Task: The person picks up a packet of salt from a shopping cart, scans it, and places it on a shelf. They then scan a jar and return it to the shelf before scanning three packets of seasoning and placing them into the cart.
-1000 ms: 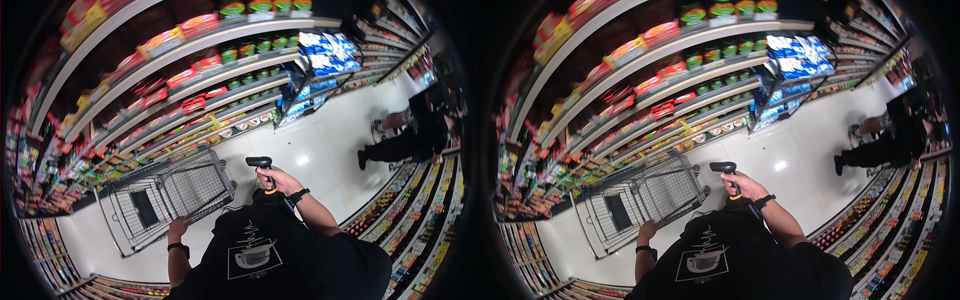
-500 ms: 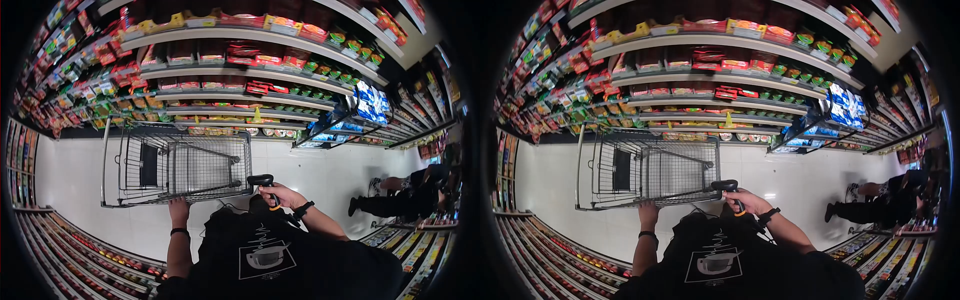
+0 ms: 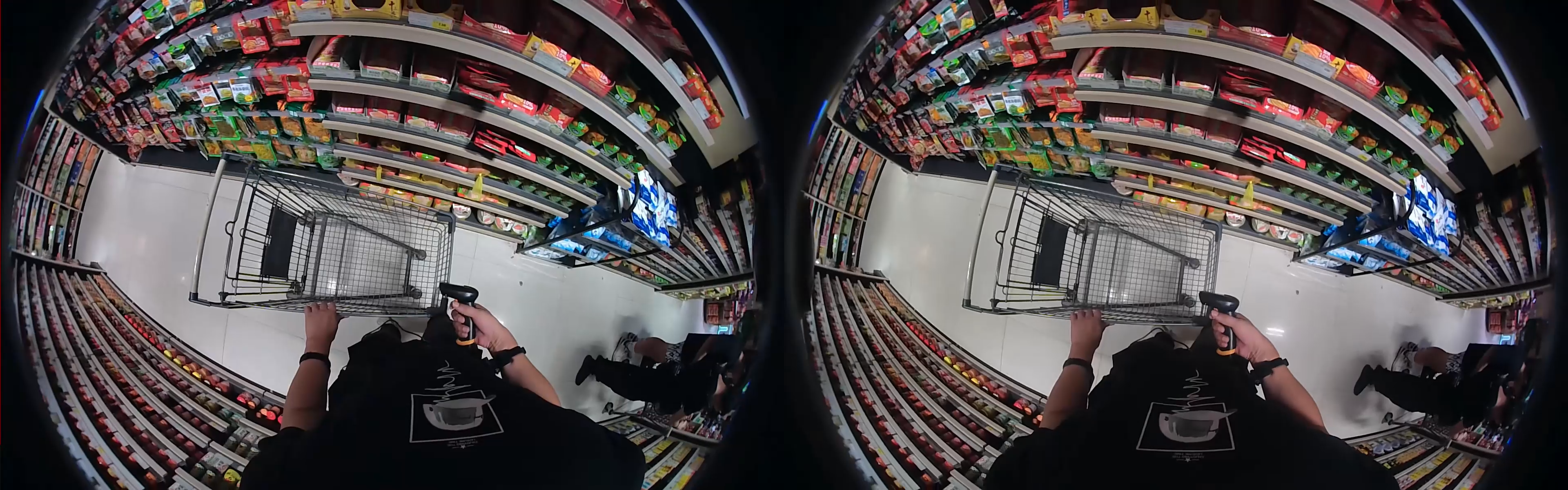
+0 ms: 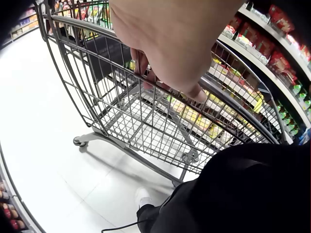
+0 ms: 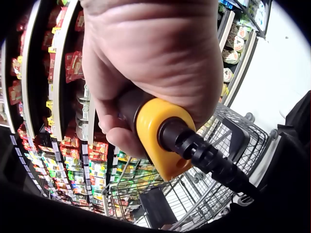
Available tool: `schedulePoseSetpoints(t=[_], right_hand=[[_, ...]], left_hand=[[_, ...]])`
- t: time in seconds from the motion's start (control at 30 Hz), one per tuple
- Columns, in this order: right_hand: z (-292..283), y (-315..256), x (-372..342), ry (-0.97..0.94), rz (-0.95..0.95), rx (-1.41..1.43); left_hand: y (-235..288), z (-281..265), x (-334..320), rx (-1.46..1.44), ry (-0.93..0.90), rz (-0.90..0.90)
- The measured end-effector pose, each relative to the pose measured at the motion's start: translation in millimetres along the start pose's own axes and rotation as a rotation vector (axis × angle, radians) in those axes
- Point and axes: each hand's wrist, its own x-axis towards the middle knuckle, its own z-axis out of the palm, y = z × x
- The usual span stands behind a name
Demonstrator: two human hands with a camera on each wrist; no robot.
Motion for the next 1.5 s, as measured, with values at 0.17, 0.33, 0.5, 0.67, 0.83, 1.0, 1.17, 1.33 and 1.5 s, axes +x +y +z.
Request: schedulePoseSetpoints(t=[0.17, 0.33, 0.5, 0.67, 0.83, 1.0, 1.17, 1.33, 1.5], right_hand=[[-17, -16, 6, -0.040, 0.005, -0.011], [-41, -37, 12, -0.078, 0.040, 0.003], [-58, -69, 21, -0.125, 0.065, -0.055], [-81, -88, 36, -0.186, 0.071, -0.072], [-105, -99, 38, -0.188, 0.101, -0.090], [-107, -114, 25, -0.088, 0.215, -0.148], [-134, -100, 49, -0.163, 0.283, -0.127], [-126, -95, 58, -0.192, 0.339, -0.120], [-116, -89, 68, -0.247, 0.331, -0.175]], left_hand=[[-5, 3, -13, -0.035, -0.031, -0.069], [2, 5, -26, -0.099, -0.082, -0.198], [19, 12, -36, 0.025, -0.027, -0.302], [26, 27, -43, 0.010, -0.099, -0.377], [53, 33, -52, 0.011, -0.125, -0.441], [87, 10, -63, -0.008, -0.231, -0.493], [112, 9, -80, 0.019, -0.245, -0.539], [123, 5, -95, 0.050, -0.292, -0.572], [124, 13, -108, 0.012, -0.292, -0.625]])
